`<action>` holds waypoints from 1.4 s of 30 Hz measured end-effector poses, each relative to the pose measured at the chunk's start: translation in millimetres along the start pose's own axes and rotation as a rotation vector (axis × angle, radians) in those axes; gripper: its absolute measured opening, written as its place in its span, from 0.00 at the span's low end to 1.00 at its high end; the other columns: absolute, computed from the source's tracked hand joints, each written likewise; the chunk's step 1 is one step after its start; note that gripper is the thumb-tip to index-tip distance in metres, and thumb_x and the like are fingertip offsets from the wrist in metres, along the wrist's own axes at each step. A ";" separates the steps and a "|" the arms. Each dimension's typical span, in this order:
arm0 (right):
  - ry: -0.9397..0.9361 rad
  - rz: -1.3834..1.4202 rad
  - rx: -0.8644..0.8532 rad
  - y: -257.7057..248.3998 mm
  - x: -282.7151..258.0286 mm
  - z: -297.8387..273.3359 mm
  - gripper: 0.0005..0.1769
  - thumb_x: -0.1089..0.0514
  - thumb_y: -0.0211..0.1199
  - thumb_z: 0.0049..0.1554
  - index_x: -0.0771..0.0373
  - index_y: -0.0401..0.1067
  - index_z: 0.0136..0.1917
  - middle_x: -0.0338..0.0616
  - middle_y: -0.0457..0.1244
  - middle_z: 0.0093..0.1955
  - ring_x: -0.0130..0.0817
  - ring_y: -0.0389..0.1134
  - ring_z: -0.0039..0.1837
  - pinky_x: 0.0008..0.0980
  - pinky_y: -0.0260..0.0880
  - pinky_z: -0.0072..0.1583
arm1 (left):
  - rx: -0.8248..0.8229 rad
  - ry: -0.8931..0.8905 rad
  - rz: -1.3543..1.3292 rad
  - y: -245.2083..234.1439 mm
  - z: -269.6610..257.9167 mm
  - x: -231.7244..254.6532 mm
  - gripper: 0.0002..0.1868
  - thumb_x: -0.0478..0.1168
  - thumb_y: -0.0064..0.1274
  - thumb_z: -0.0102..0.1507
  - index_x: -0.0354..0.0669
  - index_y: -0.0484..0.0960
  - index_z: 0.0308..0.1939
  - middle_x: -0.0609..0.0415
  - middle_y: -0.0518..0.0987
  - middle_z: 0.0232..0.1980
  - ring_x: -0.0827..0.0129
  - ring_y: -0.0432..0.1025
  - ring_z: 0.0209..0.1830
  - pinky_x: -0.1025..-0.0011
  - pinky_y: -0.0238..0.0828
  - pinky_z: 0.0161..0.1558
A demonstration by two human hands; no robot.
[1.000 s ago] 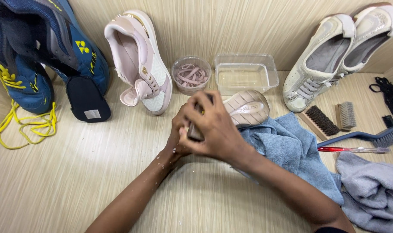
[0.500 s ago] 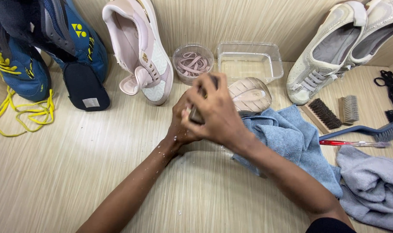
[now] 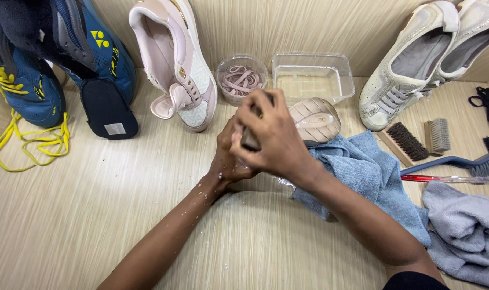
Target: The person cleans the sole of a pink sneaker using a small brush, a cloth, and a larger blue brush. They repeatedly scrub the sole, wipe it with the cloth, and dip the brushes into a container of water to continue cleaning.
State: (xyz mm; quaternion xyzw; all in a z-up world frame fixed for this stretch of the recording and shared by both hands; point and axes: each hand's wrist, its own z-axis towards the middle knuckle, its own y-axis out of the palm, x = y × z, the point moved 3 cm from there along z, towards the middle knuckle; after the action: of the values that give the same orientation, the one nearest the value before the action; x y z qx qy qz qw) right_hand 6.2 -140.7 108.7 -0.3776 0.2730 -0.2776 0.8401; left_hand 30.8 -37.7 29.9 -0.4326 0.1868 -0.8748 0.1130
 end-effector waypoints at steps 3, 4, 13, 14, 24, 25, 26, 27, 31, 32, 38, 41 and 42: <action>0.177 -0.045 0.079 -3.6 23.2 -2.5 0.12 0.51 0.64 0.53 0.58 0.67 0.43 0.45 0.56 0.49 0.58 0.60 0.60 0.58 0.64 0.60 | 0.022 0.020 -0.095 -1.4 -6.5 -0.8 0.35 0.42 0.77 0.41 0.40 0.77 0.48 0.45 0.75 0.43 0.56 0.75 0.42 0.64 0.75 0.45; 0.181 -0.022 0.040 -5.0 -1.0 -4.7 0.11 0.50 0.62 0.53 0.58 0.68 0.43 0.49 0.56 0.50 0.60 0.59 0.61 0.60 0.65 0.61 | 0.025 0.026 -0.129 -1.0 -8.5 0.1 0.35 0.42 0.77 0.41 0.40 0.77 0.48 0.45 0.75 0.43 0.56 0.75 0.42 0.64 0.75 0.45; 0.175 -0.045 -0.044 -7.6 12.8 12.9 0.11 0.51 0.63 0.54 0.59 0.70 0.44 0.49 0.56 0.51 0.60 0.58 0.62 0.62 0.68 0.60 | -0.037 0.040 -0.321 -12.1 -7.8 12.0 0.35 0.48 0.72 0.48 0.36 0.73 0.51 0.43 0.75 0.46 0.58 0.71 0.44 0.65 0.73 0.53; 0.189 -0.015 -0.021 -6.3 13.7 10.9 0.12 0.50 0.64 0.53 0.60 0.69 0.44 0.49 0.55 0.51 0.60 0.56 0.62 0.62 0.69 0.60 | -0.141 -0.035 -0.307 -13.5 -8.6 16.4 0.35 0.52 0.68 0.54 0.32 0.69 0.54 0.41 0.74 0.51 0.62 0.67 0.49 0.66 0.70 0.63; 0.188 -0.046 0.013 -8.5 4.3 6.1 0.12 0.50 0.64 0.55 0.58 0.67 0.43 0.51 0.56 0.53 0.64 0.58 0.63 0.62 0.66 0.62 | -0.004 0.005 -0.431 -6.8 -12.5 -5.0 0.34 0.42 0.74 0.43 0.33 0.76 0.48 0.39 0.74 0.43 0.49 0.75 0.47 0.57 0.74 0.49; 0.206 -0.028 0.038 -11.5 9.1 3.4 0.13 0.49 0.63 0.56 0.59 0.65 0.44 0.49 0.55 0.53 0.64 0.58 0.63 0.61 0.64 0.63 | -0.018 0.095 -0.303 -6.6 -10.8 -10.1 0.35 0.46 0.74 0.43 0.33 0.76 0.48 0.41 0.73 0.41 0.50 0.74 0.44 0.60 0.74 0.45; 0.223 -0.009 0.062 -15.1 14.1 0.8 0.15 0.48 0.63 0.57 0.59 0.64 0.44 0.47 0.55 0.53 0.63 0.58 0.63 0.60 0.63 0.64 | -0.031 0.183 -0.174 -6.0 -9.1 -14.9 0.36 0.50 0.74 0.43 0.33 0.76 0.47 0.43 0.72 0.38 0.52 0.74 0.40 0.62 0.73 0.40; 0.211 -0.017 0.065 -17.5 4.2 1.0 0.15 0.48 0.63 0.57 0.59 0.64 0.44 0.47 0.55 0.53 0.63 0.58 0.63 0.60 0.63 0.64 | -0.020 0.193 -0.175 -1.4 -8.1 -26.8 0.36 0.50 0.74 0.43 0.33 0.76 0.47 0.43 0.72 0.38 0.52 0.74 0.40 0.62 0.73 0.40; 0.132 0.142 -0.069 -32.2 -16.3 -16.1 0.16 0.44 0.64 0.57 0.55 0.64 0.44 0.47 0.56 0.53 0.61 0.58 0.63 0.57 0.61 0.65 | -0.020 0.183 -0.333 3.3 -16.9 -37.3 0.26 0.46 0.69 0.47 0.35 0.81 0.43 0.46 0.73 0.38 0.55 0.73 0.40 0.66 0.74 0.45; 0.191 0.232 -0.084 -41.8 -11.5 -17.4 0.17 0.45 0.65 0.56 0.56 0.64 0.47 0.50 0.56 0.55 0.62 0.60 0.63 0.58 0.64 0.63 | -0.002 0.181 -0.337 -1.9 -11.3 -31.1 0.26 0.45 0.69 0.44 0.39 0.82 0.43 0.48 0.76 0.37 0.59 0.74 0.40 0.67 0.74 0.45; 0.866 0.344 0.025 -114.4 57.9 -96.9 0.27 0.39 0.40 0.73 0.64 0.64 0.60 0.64 0.59 0.62 0.67 0.60 0.68 0.68 0.62 0.64 | -0.067 0.087 -0.354 -17.4 -5.8 -15.0 0.40 0.54 0.76 0.42 0.41 0.83 0.54 0.50 0.76 0.42 0.59 0.77 0.43 0.62 0.77 0.49; 1.161 0.690 0.366 -109.0 93.0 -167.5 0.21 0.40 0.42 0.74 0.55 0.66 0.50 0.52 0.70 0.62 0.34 0.70 0.61 0.38 0.75 0.57 | -0.059 0.135 -0.282 -21.0 -8.6 -1.0 0.40 0.58 0.71 0.47 0.37 0.78 0.55 0.49 0.72 0.48 0.60 0.75 0.46 0.66 0.73 0.50; 1.162 0.687 0.362 -109.6 99.9 -180.6 0.21 0.40 0.42 0.74 0.55 0.66 0.50 0.52 0.70 0.62 0.34 0.70 0.61 0.38 0.75 0.57 | -0.057 0.132 -0.284 -21.3 -7.4 -1.0 0.40 0.58 0.71 0.47 0.37 0.78 0.55 0.49 0.72 0.48 0.60 0.75 0.46 0.66 0.73 0.50</action>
State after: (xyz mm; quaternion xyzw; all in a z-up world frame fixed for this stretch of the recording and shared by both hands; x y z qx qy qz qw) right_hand -73.4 -356.5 67.8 0.0858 0.7316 -0.1942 0.6478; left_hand 24.7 -16.3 34.1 -0.3990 0.1554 -0.9029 -0.0366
